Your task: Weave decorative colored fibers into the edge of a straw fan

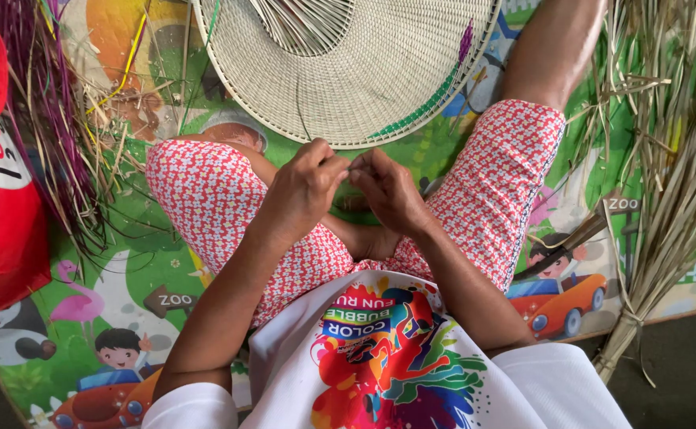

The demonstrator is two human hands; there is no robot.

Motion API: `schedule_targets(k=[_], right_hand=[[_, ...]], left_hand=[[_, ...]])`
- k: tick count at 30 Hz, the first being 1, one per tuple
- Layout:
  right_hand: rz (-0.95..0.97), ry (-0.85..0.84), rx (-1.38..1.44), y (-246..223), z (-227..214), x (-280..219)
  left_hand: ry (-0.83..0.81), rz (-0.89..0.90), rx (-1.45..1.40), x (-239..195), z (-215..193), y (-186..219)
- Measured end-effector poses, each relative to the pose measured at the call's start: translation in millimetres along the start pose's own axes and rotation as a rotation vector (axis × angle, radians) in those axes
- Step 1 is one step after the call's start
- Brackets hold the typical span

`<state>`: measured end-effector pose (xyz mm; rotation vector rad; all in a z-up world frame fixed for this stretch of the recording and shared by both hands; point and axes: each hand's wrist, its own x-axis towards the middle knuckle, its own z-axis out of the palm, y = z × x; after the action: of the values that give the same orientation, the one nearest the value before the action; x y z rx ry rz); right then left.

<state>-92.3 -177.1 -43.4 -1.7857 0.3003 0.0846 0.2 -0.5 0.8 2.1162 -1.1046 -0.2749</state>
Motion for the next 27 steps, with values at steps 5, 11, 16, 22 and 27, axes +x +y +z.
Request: schedule_targets(k=[5,11,16,22,27], right_hand=[[-0.105,0.017,-0.198,5,5,1],[-0.017,0.029,0.149,12,8,-4],[0.057,0.142,0.417,6,13,-2],[0.204,0.241,0.827,16,-2,-3],[0.234,0.233,1.195,-7,3,2]], left_hand=[[0.071,0.012,0.238,-8,26,-14],[0.250,0.113,0.272,-3,17,1],[0.522,0.095,0.496,-15,-30,-91],[0.499,-0.746,0.787,-55,-122,-165],[0.686,-0.901,-0.800,-6,-53,-78]])
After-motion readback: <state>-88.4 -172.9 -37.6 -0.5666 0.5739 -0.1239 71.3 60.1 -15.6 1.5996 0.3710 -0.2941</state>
